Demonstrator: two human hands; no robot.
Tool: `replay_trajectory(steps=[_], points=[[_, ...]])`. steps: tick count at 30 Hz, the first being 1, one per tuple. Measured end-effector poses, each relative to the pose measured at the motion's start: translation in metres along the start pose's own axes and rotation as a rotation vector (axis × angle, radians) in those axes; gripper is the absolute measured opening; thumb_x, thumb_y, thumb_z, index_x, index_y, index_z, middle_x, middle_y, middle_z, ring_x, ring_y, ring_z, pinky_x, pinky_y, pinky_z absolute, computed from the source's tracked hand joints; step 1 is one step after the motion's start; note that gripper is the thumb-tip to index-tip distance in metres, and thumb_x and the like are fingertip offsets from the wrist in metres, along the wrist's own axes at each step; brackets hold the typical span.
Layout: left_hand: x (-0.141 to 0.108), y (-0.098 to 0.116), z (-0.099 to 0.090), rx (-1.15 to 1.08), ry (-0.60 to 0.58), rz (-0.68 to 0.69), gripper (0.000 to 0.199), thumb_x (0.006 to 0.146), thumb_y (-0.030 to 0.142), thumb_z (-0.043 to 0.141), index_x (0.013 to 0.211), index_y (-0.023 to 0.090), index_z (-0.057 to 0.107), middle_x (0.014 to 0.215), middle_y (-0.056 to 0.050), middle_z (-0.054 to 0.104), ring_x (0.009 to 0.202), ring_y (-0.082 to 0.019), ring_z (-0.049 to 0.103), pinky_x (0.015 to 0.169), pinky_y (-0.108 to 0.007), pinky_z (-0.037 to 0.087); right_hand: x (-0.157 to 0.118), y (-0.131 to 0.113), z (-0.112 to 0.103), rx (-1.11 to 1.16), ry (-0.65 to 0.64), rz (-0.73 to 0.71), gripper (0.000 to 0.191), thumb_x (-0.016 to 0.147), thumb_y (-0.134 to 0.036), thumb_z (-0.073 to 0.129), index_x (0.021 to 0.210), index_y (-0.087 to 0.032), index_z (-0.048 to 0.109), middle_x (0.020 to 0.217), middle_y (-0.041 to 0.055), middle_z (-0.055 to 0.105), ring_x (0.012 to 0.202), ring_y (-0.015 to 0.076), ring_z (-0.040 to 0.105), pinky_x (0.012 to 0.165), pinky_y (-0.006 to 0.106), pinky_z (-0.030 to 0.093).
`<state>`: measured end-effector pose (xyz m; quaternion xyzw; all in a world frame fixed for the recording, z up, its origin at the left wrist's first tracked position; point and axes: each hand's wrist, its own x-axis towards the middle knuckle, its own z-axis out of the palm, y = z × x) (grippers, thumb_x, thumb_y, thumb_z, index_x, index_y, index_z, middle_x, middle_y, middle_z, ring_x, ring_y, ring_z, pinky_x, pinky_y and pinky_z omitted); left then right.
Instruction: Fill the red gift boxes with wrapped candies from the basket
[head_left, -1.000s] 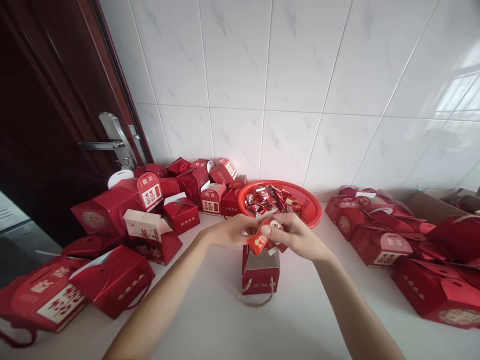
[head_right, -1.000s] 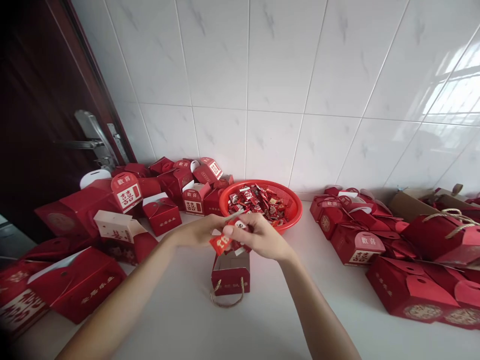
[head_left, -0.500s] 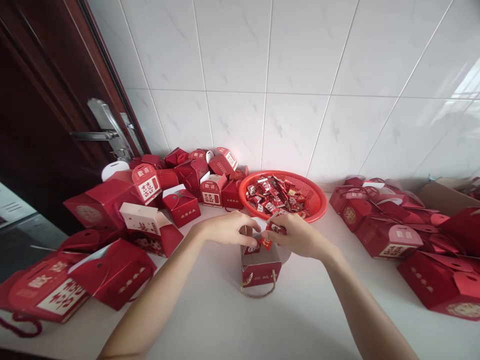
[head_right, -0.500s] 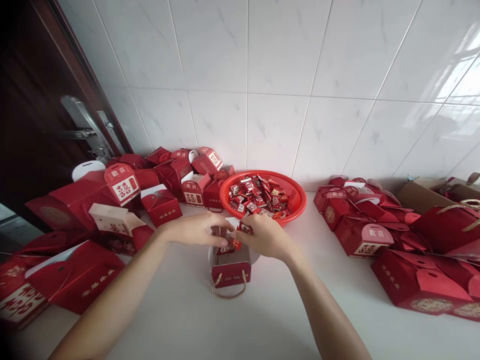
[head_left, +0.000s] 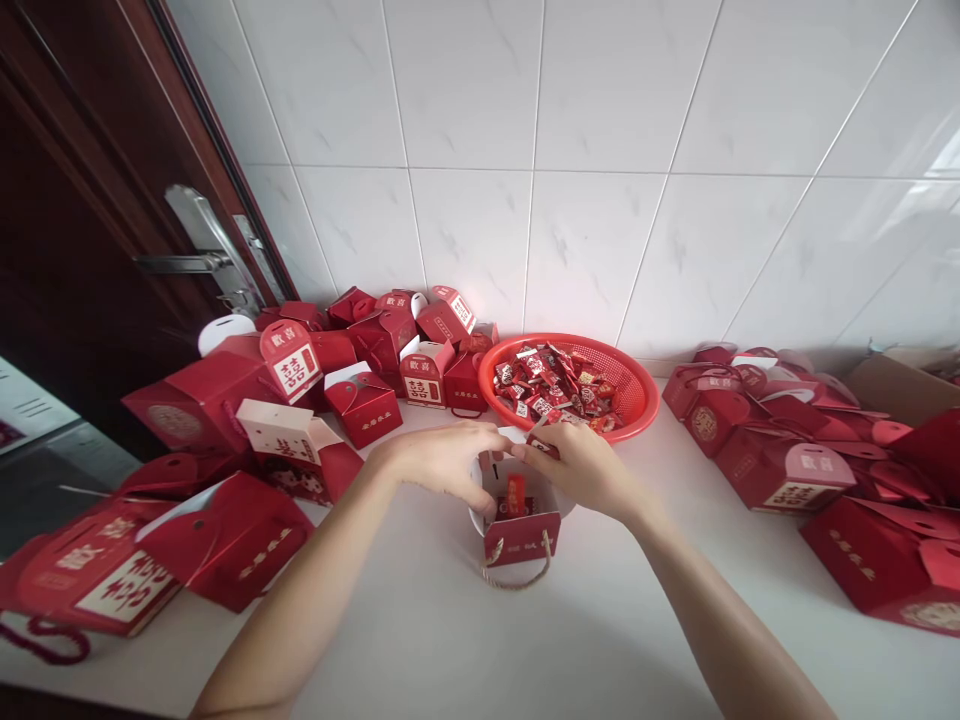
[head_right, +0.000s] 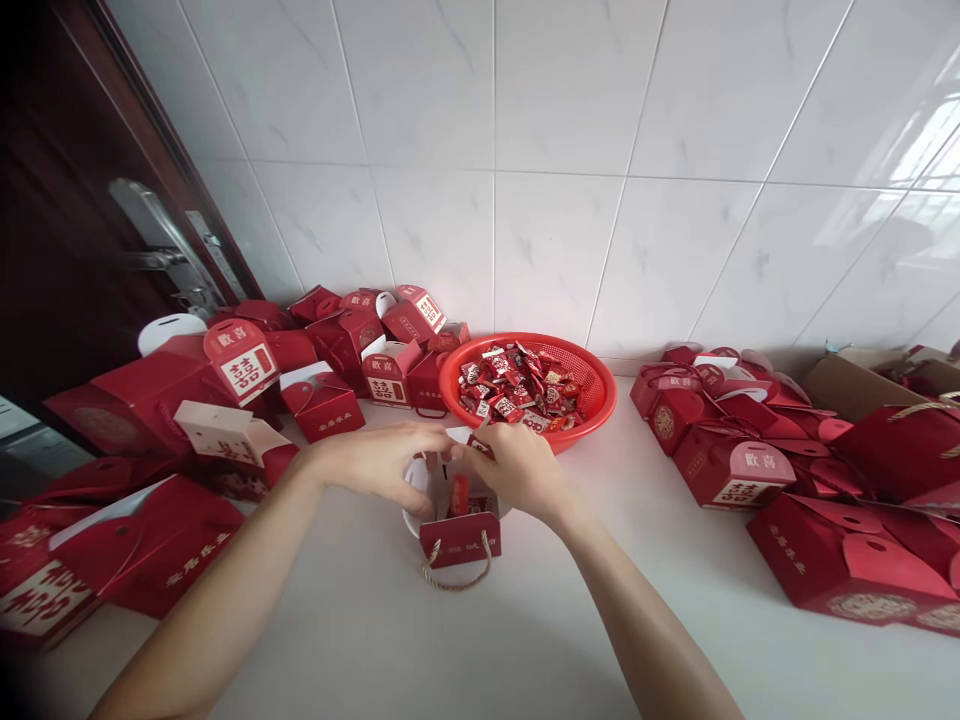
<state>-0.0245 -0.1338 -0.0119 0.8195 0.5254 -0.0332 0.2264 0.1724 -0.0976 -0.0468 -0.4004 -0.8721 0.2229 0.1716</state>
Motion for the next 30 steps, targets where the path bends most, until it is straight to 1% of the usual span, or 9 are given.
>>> replay_trajectory(steps=[4, 7, 9, 11, 13, 15, 19, 26, 30], points=[[-0.001, 0.002, 0.001, -0.012, 0.007, -0.012, 0.062, 0.067, 0.040, 0.080, 0.124, 0.026, 0.061, 0.114, -0.002, 0.064, 0.103, -0.023, 0.061, 0.079, -0.026, 0.046, -0.001, 0.002, 0.000, 0.278, 0.015, -0.013, 0.040, 0.095, -0.041, 0.051, 0.061, -0.021, 0.040, 0.059, -0.0023, 0.049, 0.054, 0.0110, 0.044, 0.050, 0.025, 0.028], [-0.002, 0.004, 0.000, -0.054, 0.000, 0.043, 0.052, 0.068, 0.036, 0.078, 0.117, 0.026, 0.064, 0.108, 0.001, 0.066, 0.096, -0.021, 0.062, 0.073, -0.025, 0.045, -0.003, -0.003, -0.002, 0.599, -0.005, -0.033, 0.043, 0.095, -0.053, 0.045, 0.067, -0.021, 0.042, 0.061, -0.0020, 0.050, 0.055, 0.0122, 0.049, 0.051, 0.025, 0.034], [-0.002, 0.005, 0.001, -0.066, 0.007, 0.068, 0.041, 0.072, 0.038, 0.075, 0.110, 0.025, 0.065, 0.108, 0.000, 0.067, 0.094, -0.020, 0.063, 0.073, -0.025, 0.045, -0.004, -0.006, -0.003, 0.704, 0.016, -0.065, 0.046, 0.094, -0.059, 0.045, 0.067, -0.022, 0.039, 0.060, -0.0035, 0.045, 0.055, 0.0112, 0.045, 0.050, 0.024, 0.032], [-0.002, 0.005, 0.003, -0.072, 0.021, 0.058, 0.042, 0.074, 0.049, 0.074, 0.107, 0.024, 0.066, 0.113, -0.002, 0.066, 0.098, -0.022, 0.062, 0.076, -0.027, 0.046, -0.004, -0.007, -0.003, 0.685, 0.044, -0.105, 0.048, 0.093, -0.059, 0.047, 0.064, -0.022, 0.035, 0.059, -0.0054, 0.036, 0.054, 0.0096, 0.035, 0.049, 0.024, 0.027], [-0.002, 0.004, 0.006, -0.065, 0.033, 0.043, 0.057, 0.071, 0.062, 0.073, 0.113, 0.024, 0.066, 0.121, -0.004, 0.063, 0.107, -0.025, 0.060, 0.081, -0.029, 0.047, -0.004, -0.005, -0.002, 0.619, 0.035, -0.119, 0.049, 0.093, -0.056, 0.047, 0.062, -0.022, 0.033, 0.059, -0.0066, 0.029, 0.054, 0.0089, 0.027, 0.048, 0.024, 0.024], [-0.003, 0.004, 0.010, -0.045, 0.035, 0.036, 0.071, 0.066, 0.068, 0.075, 0.122, 0.027, 0.062, 0.130, -0.005, 0.059, 0.116, -0.028, 0.057, 0.088, -0.031, 0.047, -0.004, -0.002, -0.002, 0.549, 0.012, -0.098, 0.046, 0.095, -0.051, 0.045, 0.061, -0.022, 0.033, 0.058, -0.0069, 0.028, 0.054, 0.0087, 0.026, 0.048, 0.025, 0.023], [-0.007, 0.010, 0.015, -0.010, -0.008, -0.030, 0.079, 0.060, 0.067, 0.079, 0.127, 0.029, 0.059, 0.131, -0.006, 0.056, 0.117, -0.030, 0.056, 0.093, -0.034, 0.046, -0.006, -0.001, -0.003, 0.456, 0.007, -0.088, 0.043, 0.096, -0.042, 0.044, 0.060, -0.022, 0.031, 0.055, -0.0068, 0.029, 0.052, 0.0089, 0.027, 0.048, 0.025, 0.022], [-0.011, 0.020, 0.013, 0.007, -0.042, -0.114, 0.079, 0.057, 0.061, 0.083, 0.124, 0.027, 0.060, 0.118, -0.004, 0.058, 0.104, -0.028, 0.060, 0.083, -0.031, 0.048, -0.013, -0.009, -0.003, 0.313, -0.144, -0.058, 0.039, 0.096, -0.034, 0.043, 0.060, -0.022, 0.035, 0.055, -0.0054, 0.038, 0.052, 0.0095, 0.032, 0.047, 0.025, 0.025], [-0.011, 0.019, 0.013, 0.016, -0.048, -0.097, 0.084, 0.058, 0.063, 0.081, 0.131, 0.029, 0.056, 0.121, -0.004, 0.056, 0.106, -0.027, 0.059, 0.084, -0.031, 0.048, -0.011, -0.006, -0.003, 0.207, -0.115, -0.032, 0.038, 0.095, -0.028, 0.043, 0.058, -0.021, 0.035, 0.055, -0.0045, 0.041, 0.051, 0.0093, 0.034, 0.048, 0.024, 0.026]])
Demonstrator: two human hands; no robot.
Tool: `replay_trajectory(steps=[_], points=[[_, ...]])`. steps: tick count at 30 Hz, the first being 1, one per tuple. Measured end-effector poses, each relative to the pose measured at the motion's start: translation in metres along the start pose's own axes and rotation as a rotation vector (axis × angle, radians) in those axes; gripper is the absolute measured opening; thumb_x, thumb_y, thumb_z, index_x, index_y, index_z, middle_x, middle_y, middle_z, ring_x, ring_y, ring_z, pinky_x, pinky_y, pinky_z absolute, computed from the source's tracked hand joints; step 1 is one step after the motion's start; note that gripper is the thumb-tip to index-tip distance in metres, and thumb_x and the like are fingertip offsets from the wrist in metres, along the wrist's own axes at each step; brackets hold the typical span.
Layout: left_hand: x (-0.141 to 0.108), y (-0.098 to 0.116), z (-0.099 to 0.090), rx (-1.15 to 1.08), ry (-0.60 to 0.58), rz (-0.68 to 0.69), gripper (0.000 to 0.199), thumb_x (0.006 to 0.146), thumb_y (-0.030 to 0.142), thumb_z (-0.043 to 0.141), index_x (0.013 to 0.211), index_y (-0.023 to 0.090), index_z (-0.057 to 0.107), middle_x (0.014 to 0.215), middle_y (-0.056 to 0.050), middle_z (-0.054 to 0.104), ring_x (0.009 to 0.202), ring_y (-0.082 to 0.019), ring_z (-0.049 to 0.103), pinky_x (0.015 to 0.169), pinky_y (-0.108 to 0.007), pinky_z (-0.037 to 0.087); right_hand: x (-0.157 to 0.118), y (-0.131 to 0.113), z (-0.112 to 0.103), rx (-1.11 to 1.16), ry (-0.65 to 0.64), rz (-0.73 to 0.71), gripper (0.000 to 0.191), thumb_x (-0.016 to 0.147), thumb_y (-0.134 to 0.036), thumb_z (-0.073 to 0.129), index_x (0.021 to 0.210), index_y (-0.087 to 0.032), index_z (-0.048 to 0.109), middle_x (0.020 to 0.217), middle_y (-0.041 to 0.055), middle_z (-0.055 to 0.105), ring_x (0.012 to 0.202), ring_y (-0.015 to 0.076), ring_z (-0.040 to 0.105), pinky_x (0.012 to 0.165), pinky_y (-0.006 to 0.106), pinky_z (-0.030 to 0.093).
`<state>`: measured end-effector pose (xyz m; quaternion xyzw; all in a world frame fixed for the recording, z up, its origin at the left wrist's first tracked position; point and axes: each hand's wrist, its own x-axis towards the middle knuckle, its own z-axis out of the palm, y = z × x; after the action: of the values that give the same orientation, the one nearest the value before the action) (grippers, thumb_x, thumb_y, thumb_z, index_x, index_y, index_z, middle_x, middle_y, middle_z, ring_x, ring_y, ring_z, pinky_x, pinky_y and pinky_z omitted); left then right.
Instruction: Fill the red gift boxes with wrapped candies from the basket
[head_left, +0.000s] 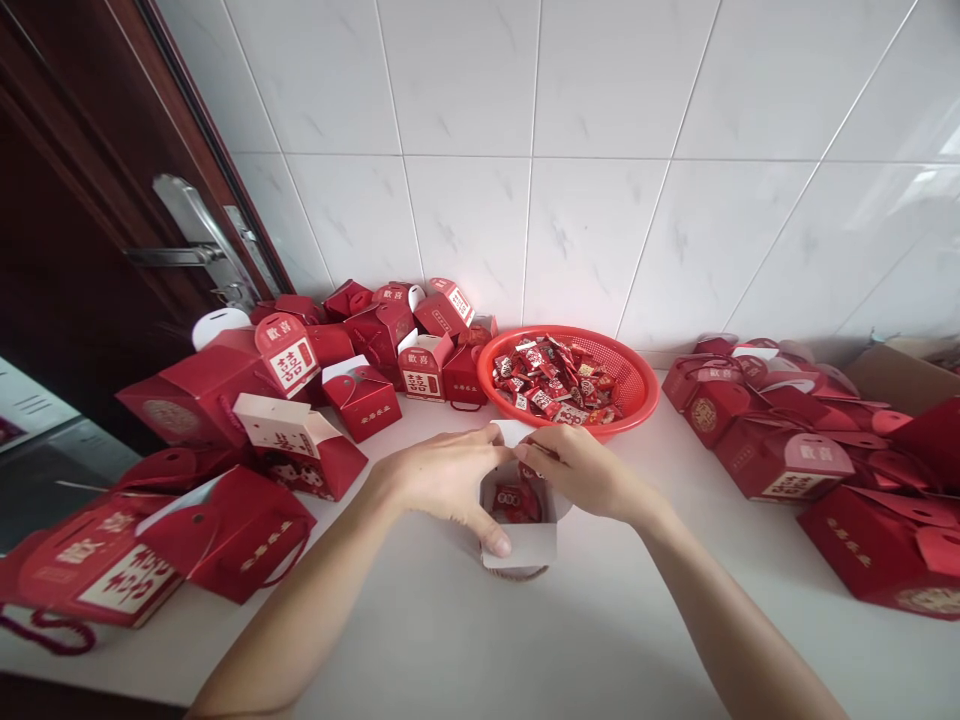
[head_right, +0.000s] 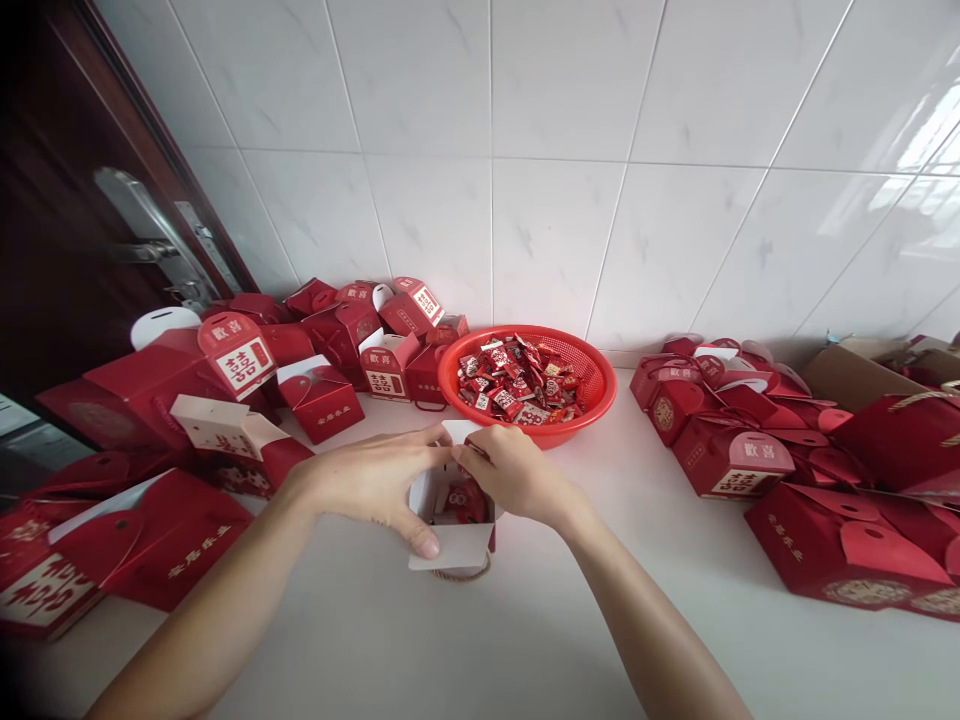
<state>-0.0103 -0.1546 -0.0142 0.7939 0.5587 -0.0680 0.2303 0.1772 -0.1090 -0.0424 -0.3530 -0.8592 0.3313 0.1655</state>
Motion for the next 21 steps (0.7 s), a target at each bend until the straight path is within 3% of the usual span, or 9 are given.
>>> replay_trajectory(steps=[6, 10, 14, 21], points=[[0.0014, -0.0032, 0.0028, -0.019, 0.029, 0.048, 0.078, 0.058, 0.060, 0.083, 0.129, 0.037, 0.058, 0.122, -0.001, 0.058, 0.106, -0.026, 0.059, 0.084, -0.028, 0.046, 0.0011, -0.0014, -0.0004, 0.174, 0.002, 0.037, 0.034, 0.098, -0.031, 0.039, 0.065, -0.021, 0.042, 0.058, -0.0028, 0.052, 0.043, 0.0099, 0.050, 0.044, 0.023, 0.033], [0.0016, -0.0043, 0.0024, -0.046, 0.038, 0.081, 0.074, 0.060, 0.059, 0.083, 0.128, 0.038, 0.060, 0.125, -0.001, 0.057, 0.106, -0.027, 0.059, 0.082, -0.028, 0.045, 0.0016, -0.0029, 0.0003, 0.340, 0.021, 0.031, 0.027, 0.095, -0.030, 0.041, 0.070, -0.023, 0.039, 0.055, -0.0056, 0.052, 0.039, 0.0099, 0.048, 0.041, 0.022, 0.034], [0.0018, -0.0041, 0.0017, -0.064, 0.041, 0.142, 0.070, 0.062, 0.062, 0.081, 0.124, 0.038, 0.062, 0.120, -0.001, 0.059, 0.108, -0.028, 0.058, 0.081, -0.029, 0.046, 0.0021, -0.0019, -0.0016, 0.445, 0.024, 0.085, 0.015, 0.088, -0.019, 0.040, 0.073, -0.023, 0.040, 0.059, -0.0060, 0.052, 0.048, 0.0109, 0.051, 0.049, 0.023, 0.039], [0.0022, -0.0038, 0.0003, -0.029, 0.007, 0.011, 0.084, 0.058, 0.060, 0.082, 0.130, 0.026, 0.055, 0.127, -0.008, 0.057, 0.112, -0.032, 0.059, 0.086, -0.034, 0.048, 0.0004, 0.0039, 0.0005, 0.172, -0.059, -0.026, 0.013, 0.083, -0.013, 0.049, 0.072, -0.019, 0.053, 0.063, -0.0045, 0.050, 0.056, 0.0108, 0.045, 0.051, 0.023, 0.032]])
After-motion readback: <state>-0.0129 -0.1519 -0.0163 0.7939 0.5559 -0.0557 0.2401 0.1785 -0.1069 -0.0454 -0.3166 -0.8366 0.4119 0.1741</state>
